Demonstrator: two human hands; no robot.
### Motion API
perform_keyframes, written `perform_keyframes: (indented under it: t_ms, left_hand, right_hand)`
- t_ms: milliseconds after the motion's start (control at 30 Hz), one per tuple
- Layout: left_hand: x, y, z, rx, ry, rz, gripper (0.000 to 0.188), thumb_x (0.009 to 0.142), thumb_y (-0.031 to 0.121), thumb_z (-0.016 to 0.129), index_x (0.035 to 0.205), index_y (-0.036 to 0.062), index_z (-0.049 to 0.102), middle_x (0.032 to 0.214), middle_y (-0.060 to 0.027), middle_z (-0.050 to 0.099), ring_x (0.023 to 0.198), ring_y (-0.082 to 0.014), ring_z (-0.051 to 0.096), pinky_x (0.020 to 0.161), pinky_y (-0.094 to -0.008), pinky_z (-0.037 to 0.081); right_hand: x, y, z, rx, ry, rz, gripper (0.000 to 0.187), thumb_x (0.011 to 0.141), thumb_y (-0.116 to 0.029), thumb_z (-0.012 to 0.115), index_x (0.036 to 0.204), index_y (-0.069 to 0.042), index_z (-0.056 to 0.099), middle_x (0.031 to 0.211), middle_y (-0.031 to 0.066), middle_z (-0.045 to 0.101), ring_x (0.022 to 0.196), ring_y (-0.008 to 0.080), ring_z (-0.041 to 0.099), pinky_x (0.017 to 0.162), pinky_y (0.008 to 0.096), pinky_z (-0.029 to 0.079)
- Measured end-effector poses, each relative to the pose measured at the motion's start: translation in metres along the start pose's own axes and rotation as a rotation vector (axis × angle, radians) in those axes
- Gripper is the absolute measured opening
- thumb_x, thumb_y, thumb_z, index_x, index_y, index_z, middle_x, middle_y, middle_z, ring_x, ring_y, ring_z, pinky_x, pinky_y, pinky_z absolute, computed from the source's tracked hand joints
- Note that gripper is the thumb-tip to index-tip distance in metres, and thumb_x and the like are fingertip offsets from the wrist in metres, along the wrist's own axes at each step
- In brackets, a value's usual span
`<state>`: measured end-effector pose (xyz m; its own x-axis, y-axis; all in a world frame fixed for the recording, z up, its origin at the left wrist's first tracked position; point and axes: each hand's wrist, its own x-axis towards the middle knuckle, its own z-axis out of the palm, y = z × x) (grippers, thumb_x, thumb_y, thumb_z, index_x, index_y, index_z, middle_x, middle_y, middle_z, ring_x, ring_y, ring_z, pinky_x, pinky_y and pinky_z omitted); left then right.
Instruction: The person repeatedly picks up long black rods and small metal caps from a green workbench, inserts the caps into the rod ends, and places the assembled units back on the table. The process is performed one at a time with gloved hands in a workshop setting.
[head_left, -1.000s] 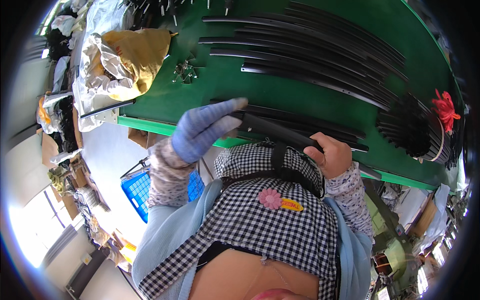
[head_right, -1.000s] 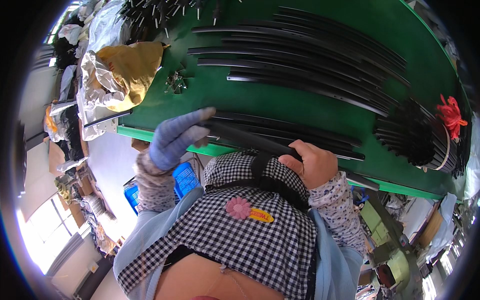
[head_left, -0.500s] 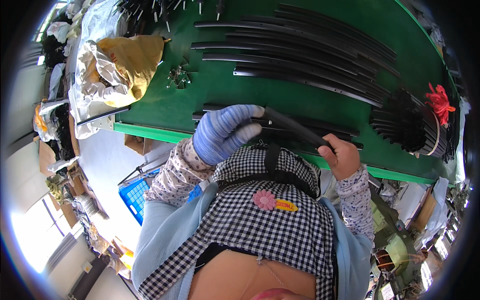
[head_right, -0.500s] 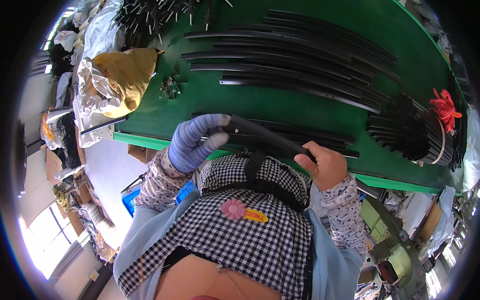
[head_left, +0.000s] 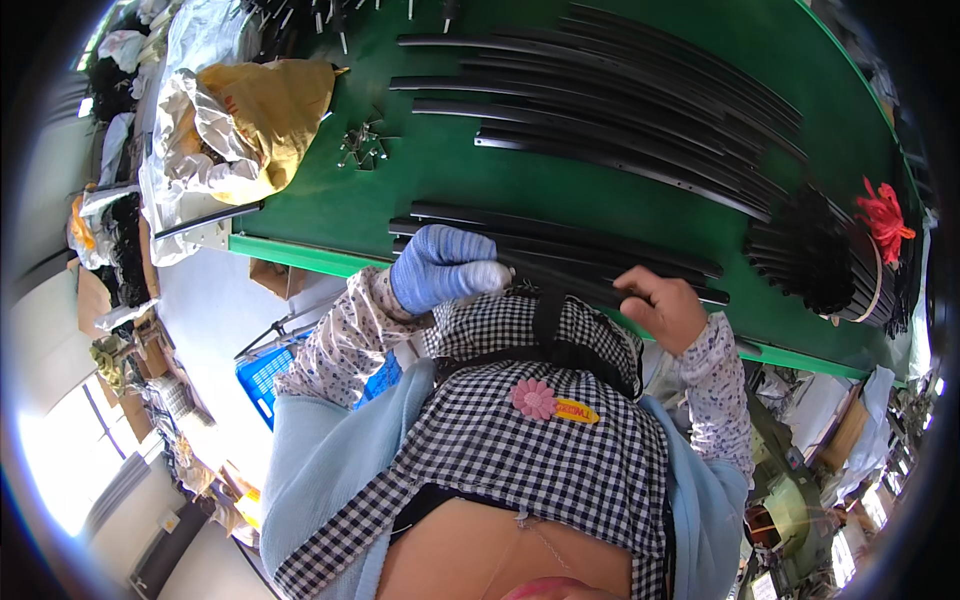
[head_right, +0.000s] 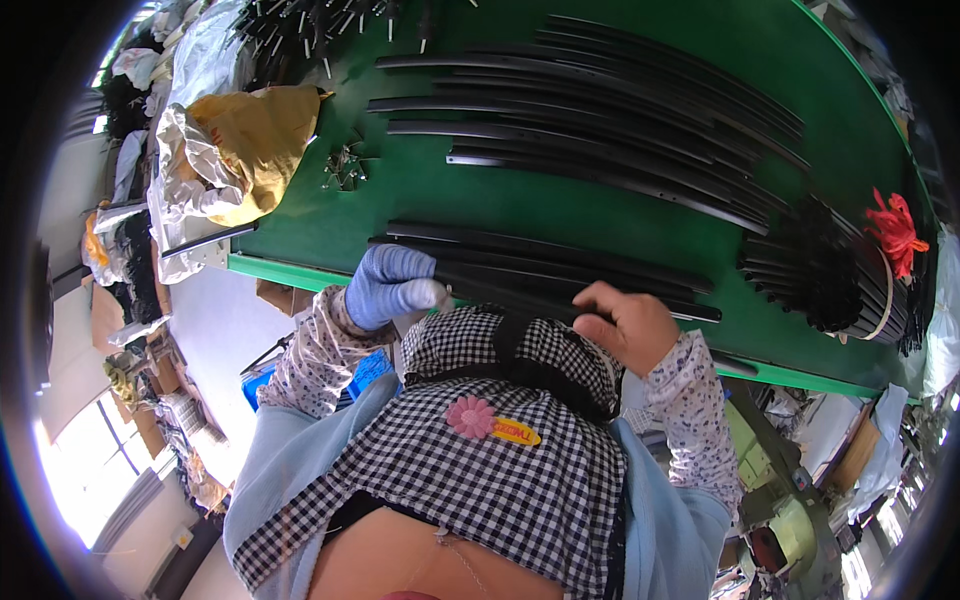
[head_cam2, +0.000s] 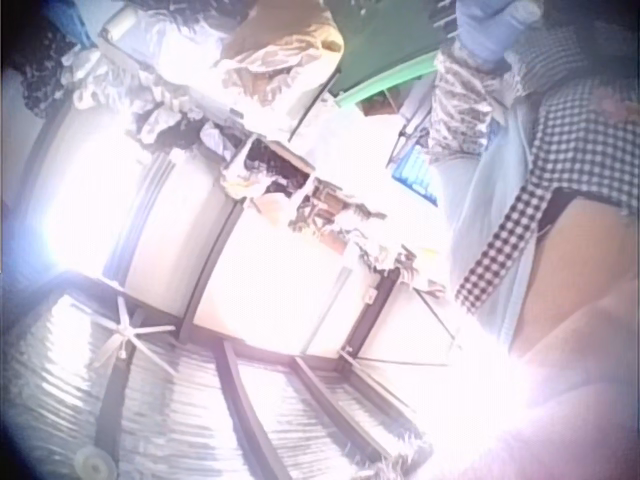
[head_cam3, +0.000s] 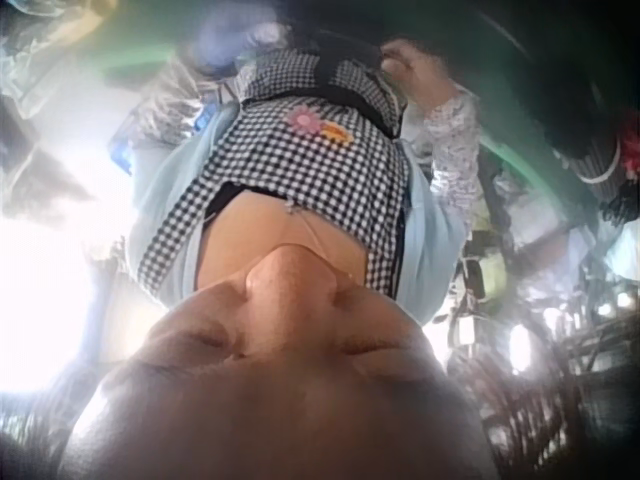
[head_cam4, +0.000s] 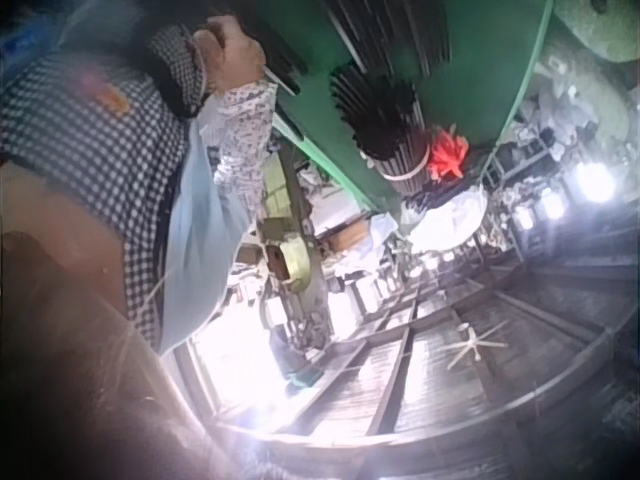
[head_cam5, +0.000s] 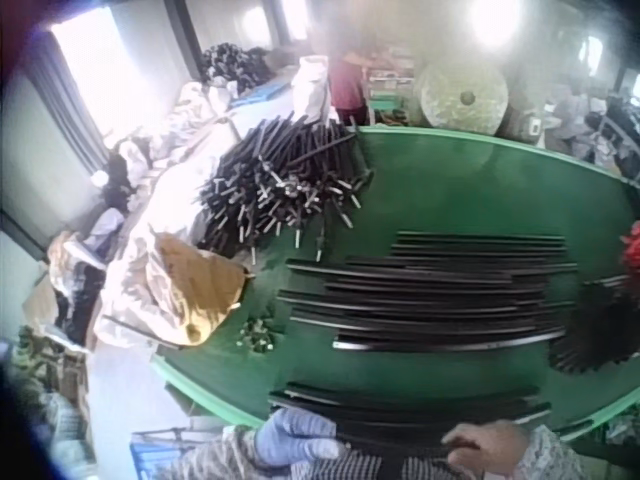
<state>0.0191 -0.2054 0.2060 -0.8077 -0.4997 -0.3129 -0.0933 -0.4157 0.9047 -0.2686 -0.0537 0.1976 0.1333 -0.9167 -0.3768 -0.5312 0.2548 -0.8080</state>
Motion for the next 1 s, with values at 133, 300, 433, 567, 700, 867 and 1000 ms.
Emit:
perform_keyframes:
  t_ms: [133, 300, 433, 567, 700, 867, 1000]
  left_hand:
    - [0.006, -0.022, -0.031, 0.532, 0.096, 0.498, 0.018, 0.085, 0.013, 0.073, 0.1, 0.0025, 0.071, 0.096, -0.0096, 0.066, 0.087, -0.0193, 0.062, 0.076, -0.031, 0.051]
    - [0.014, -0.042, -0.062, 0.43, 0.512, 0.593, 0.021, 0.081, 0.016, 0.077, 0.095, 0.002, 0.069, 0.107, -0.0118, 0.064, 0.094, -0.0192, 0.061, 0.082, -0.0303, 0.05]
    - [0.0, -0.041, -0.104, 0.321, 0.865, 0.602, 0.024, 0.081, 0.018, 0.076, 0.097, 0.0048, 0.065, 0.103, -0.0062, 0.066, 0.084, -0.0145, 0.061, 0.076, -0.0302, 0.051]
    - [0.012, -0.042, -0.136, 1.538, 0.791, 0.232, 0.026, 0.085, 0.025, 0.068, 0.108, 0.0131, 0.066, 0.108, -0.0055, 0.066, 0.098, -0.0239, 0.063, 0.086, -0.0398, 0.052]
    - [0.055, -0.068, -0.161, 2.095, 0.651, 0.124, 0.03, 0.088, 0.018, 0.053, 0.116, 0.0195, 0.063, 0.12, -0.0022, 0.061, 0.108, -0.0246, 0.06, 0.084, -0.0405, 0.052]
    - [0.077, -0.056, -0.163, 2.033, 0.533, -0.048, 0.023, 0.088, 0.016, 0.055, 0.109, 0.0178, 0.064, 0.103, -0.0048, 0.063, 0.101, -0.0255, 0.061, 0.079, -0.0422, 0.053]
    - [0.067, -0.054, -0.092, 0.385, 0.496, 0.176, 0.016, 0.089, 0.008, 0.066, 0.104, 0.0077, 0.061, 0.084, -0.004, 0.065, 0.067, -0.0095, 0.061, 0.059, -0.0224, 0.052]
  right_hand:
    - [0.045, 0.018, 0.005, -0.28, 0.231, -0.278, 0.051, 0.09, -0.057, 0.054, 0.101, -0.008, 0.065, 0.083, 0.0093, 0.067, 0.072, 0.0281, 0.067, 0.062, 0.0355, 0.053]
    - [0.101, 0.013, 0.025, -0.34, 0.321, -0.337, 0.044, 0.088, -0.052, 0.058, 0.098, -0.009, 0.066, 0.079, 0.0069, 0.065, 0.068, 0.027, 0.065, 0.059, 0.0343, 0.053]
    - [0.109, 0.039, 0.028, -0.383, 0.36, -0.287, 0.043, 0.086, -0.051, 0.06, 0.097, -0.01, 0.067, 0.079, 0.0061, 0.064, 0.071, 0.0262, 0.064, 0.063, 0.035, 0.054]
    - [0.114, 0.049, 0.055, -0.524, 0.379, -0.302, 0.038, 0.082, -0.047, 0.066, 0.098, -0.013, 0.07, 0.085, 0.0029, 0.062, 0.085, 0.0218, 0.061, 0.069, 0.0348, 0.053]
    - [0.132, 0.057, 0.096, -0.643, 0.496, -0.371, 0.038, 0.076, -0.036, 0.075, 0.109, -0.019, 0.071, 0.088, 0.0015, 0.052, 0.084, 0.0188, 0.054, 0.068, 0.0319, 0.05]
    - [0.124, 0.06, 0.094, -0.52, 0.542, -0.301, 0.033, 0.082, -0.032, 0.073, 0.111, -0.017, 0.071, 0.092, 0.0031, 0.055, 0.086, 0.0188, 0.056, 0.074, 0.0322, 0.051]
    - [0.112, 0.03, 0.089, 0.272, 0.375, -0.063, 0.029, 0.089, -0.031, 0.066, 0.112, -0.013, 0.07, 0.095, 0.0062, 0.059, 0.083, 0.0172, 0.059, 0.075, 0.0297, 0.051]
